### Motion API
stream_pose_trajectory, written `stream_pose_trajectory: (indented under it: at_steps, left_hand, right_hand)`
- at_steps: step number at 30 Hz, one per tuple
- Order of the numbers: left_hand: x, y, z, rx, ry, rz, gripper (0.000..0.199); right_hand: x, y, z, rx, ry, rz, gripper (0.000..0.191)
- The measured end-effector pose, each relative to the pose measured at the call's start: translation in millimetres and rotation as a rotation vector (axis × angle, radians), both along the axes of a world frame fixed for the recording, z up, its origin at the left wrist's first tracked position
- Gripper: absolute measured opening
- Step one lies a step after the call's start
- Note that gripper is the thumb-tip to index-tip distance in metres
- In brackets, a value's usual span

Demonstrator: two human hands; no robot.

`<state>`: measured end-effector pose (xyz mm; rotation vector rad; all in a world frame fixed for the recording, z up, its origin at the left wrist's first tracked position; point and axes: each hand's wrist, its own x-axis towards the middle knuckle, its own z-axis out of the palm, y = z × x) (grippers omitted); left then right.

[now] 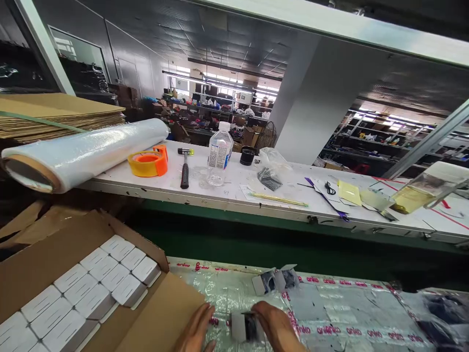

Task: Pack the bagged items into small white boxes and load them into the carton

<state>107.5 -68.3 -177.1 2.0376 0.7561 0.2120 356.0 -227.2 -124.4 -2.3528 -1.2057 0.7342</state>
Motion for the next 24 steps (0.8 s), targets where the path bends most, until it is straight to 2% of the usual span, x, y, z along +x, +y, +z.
stream_pose_trajectory:
  at_steps: [3, 5, 6, 8, 11, 14, 17, 20, 24]
  left_hand:
    - [19.6, 0.8, -7.6, -0.086, 0.101, -0.166, 0.103]
    - [29.6, -2.6, -10.8, -0.136, 0.1, -0.186, 0.116]
    - [33.1, -4.8, -12.7, -0.155, 0.083, -0.158, 0.114]
    - [36.8, -7.8, -18.0, -0.184, 0.015, -0.081, 0.097]
    - [35.3, -7.2, -28.1, -0.242, -0.089, -0.018, 0.068]
    - [30.4, -4.4, -37.4, -0.296, -0.1, -0.025, 0.066]
    - [28.4, -5.6, -42.8, -0.29, -0.067, -0.064, 0.063]
    - [33.1, -10.7, -43.4, -0.232, -0.042, -0.01, 0.058]
    - [44.7, -16.3, -39.2, -0.172, -0.047, 0.083, 0.055]
  right_hand:
    - [-19.7, 25.4, 8.2, 0.101, 0.03, 0.105, 0.035]
    - [-31.8, 41.1, 8.2, 0.115, 0.051, 0.148, 0.036]
    - [-36.8, 46.7, 6.1, 0.124, 0.063, 0.155, 0.038]
    - [-44.1, 51.2, -3.0, 0.174, 0.126, 0.095, 0.038]
    - [-49.8, 41.0, -29.8, 0.296, 0.365, -0.136, 0.045]
    - [-54.0, 19.7, -64.7, 0.364, 0.585, -0.342, 0.06]
    - [-58.7, 2.6, -90.6, 0.381, 0.768, -0.425, 0.065]
    - [-64.2, -0.7, -99.0, 0.345, 0.96, -0.493, 0.064]
    - [-76.1, 11.8, -96.5, 0.383, 0.97, -0.551, 0.077]
